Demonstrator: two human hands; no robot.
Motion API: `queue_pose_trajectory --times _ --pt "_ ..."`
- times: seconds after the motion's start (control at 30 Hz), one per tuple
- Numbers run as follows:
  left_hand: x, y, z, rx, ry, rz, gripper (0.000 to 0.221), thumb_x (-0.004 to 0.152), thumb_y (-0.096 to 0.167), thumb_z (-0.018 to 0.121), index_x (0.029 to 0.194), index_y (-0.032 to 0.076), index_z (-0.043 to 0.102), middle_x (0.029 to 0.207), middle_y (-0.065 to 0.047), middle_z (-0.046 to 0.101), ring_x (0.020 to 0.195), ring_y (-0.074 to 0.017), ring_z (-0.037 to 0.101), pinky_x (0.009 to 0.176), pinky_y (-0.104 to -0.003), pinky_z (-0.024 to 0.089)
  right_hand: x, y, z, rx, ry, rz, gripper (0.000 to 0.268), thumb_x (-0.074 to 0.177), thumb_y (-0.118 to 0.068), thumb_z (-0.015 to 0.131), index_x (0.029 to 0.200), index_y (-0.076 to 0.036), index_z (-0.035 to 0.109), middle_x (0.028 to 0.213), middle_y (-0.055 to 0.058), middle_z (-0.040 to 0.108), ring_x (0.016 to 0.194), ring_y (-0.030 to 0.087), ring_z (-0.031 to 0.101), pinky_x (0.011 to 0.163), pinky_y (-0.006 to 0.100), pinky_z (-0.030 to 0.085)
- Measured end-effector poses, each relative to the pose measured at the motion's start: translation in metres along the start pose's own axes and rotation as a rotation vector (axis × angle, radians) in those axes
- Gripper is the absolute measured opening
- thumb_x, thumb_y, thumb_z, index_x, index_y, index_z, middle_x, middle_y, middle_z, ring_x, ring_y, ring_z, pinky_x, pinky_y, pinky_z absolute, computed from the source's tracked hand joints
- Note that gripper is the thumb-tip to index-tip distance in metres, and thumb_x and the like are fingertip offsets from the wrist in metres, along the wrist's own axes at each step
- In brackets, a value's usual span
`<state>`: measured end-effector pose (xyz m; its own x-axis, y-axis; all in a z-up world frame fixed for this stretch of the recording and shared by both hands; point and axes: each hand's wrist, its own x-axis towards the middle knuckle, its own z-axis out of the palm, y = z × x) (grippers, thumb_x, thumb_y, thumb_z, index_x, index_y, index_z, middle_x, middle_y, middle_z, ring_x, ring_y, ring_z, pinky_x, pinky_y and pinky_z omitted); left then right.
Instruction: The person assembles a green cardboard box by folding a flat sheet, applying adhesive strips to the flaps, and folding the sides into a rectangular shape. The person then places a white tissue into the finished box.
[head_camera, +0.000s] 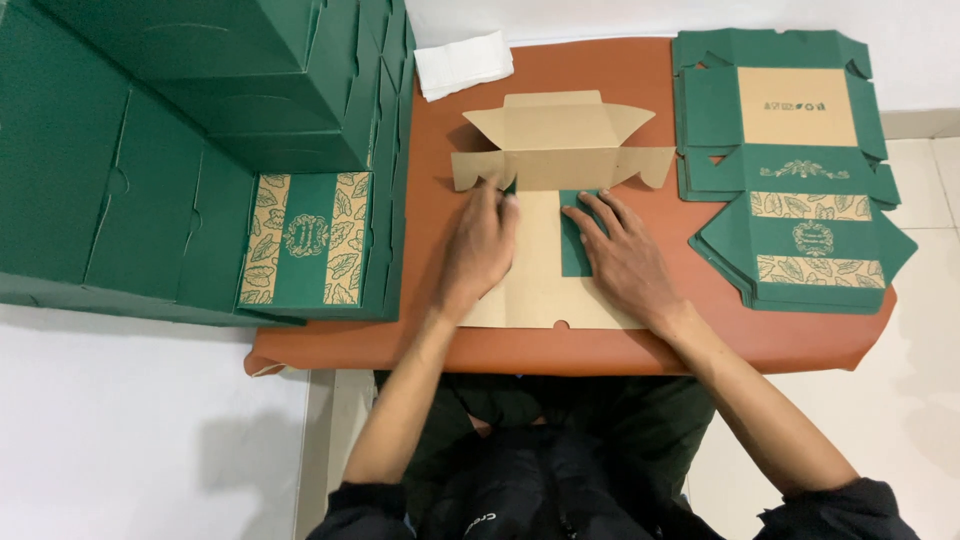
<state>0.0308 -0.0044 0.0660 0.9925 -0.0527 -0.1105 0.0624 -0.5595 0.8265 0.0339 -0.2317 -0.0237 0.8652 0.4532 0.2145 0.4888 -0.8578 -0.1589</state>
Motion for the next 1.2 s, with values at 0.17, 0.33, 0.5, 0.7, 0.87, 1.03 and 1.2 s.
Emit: queue_pose_trajectory --times 0.17,0.33,0.5,0.7,0.87,1.03,1.2 --pt "-0.017 -0.026 0.056 0.315 -0.006 0.127 0.078 0.109 0.050 0.032 0.168 -0.001 0.027 0.174 -0.034 0.016 0.162 -0.0511 0.012 0.125 -0.075 0.000 0.000 0.006 0.009 -0.011 -0.005 -0.002 0.042 0.118 -0.022 0.037 0.157 -0.022 0.050 0.157 0.011 0.051 0.154 0.034 0.042 0.129 0.048 0.032" --pt "-0.018 -0.030 0.072 0.573 -0.078 0.093 0.095 0.105 0.071 0.020 0.172 0.003 0.019 0.179 -0.028 0.001 0.166 -0.0451 -0.005 0.126 -0.073 -0.011 0.000 0.005 0.006 0.001 -0.016 -0.011 0.042 0.117 -0.024 0.039 0.158 -0.024 0.050 0.157 0.010 0.052 0.154 0.036 0.042 0.129 0.050 0.032" --pt "-0.029 -0.019 0.050 0.517 -0.114 0.170 0.105 0.099 0.072 0.045 0.170 -0.002 0.021 0.176 -0.035 0.010 0.164 -0.0516 0.009 0.127 -0.075 0.001 0.005 0.013 -0.006 0.136 -0.072 -0.006 0.042 0.113 -0.028 0.048 0.154 -0.021 0.053 0.156 0.011 0.054 0.151 0.038 0.044 0.125 0.053 0.037" --pt "-0.035 -0.060 0.046 0.476 0.059 0.173 0.067 0.114 0.035 0.040 0.169 0.000 0.026 0.174 -0.024 0.032 0.163 -0.0350 0.026 0.128 -0.069 -0.001 0.029 0.048 -0.073 0.349 -0.011 0.147 0.037 0.113 -0.025 0.054 0.147 -0.012 0.064 0.116 0.017 0.070 0.125 0.039 0.066 0.100 0.052 0.056" --pt "-0.031 -0.079 0.044 0.509 0.183 0.227 0.050 0.110 0.025 0.053 0.157 0.006 0.051 0.156 -0.014 0.057 0.149 -0.0273 0.049 0.123 -0.060 0.023 0.069 0.080 -0.090 0.348 -0.111 0.368 0.057 0.121 -0.056 0.038 0.157 -0.018 0.061 0.110 0.022 0.074 0.119 0.044 0.066 0.090 0.059 0.057" --pt "-0.025 -0.083 0.026 0.350 0.168 0.159 0.046 0.109 0.023 0.057 0.152 0.009 0.059 0.148 -0.012 0.066 0.132 -0.0320 0.064 0.109 -0.054 0.043 0.075 0.082 -0.102 1.006 -0.218 0.639 0.059 0.116 -0.050 0.048 0.147 -0.002 0.063 0.135 0.029 0.068 0.099 0.035 0.073 0.093 0.045 0.057" --pt "-0.009 -0.069 0.012 0.174 0.260 0.356 0.035 0.106 0.014 0.062 0.138 0.000 0.064 0.124 -0.018 0.074 0.110 -0.0430 0.069 0.094 -0.052 0.052 0.018 0.037 -0.176 0.890 -0.105 0.718 0.039 0.114 -0.035 0.055 0.143 -0.016 0.075 0.088 0.010 0.065 0.083 0.016 0.062 0.098 0.034 0.055"
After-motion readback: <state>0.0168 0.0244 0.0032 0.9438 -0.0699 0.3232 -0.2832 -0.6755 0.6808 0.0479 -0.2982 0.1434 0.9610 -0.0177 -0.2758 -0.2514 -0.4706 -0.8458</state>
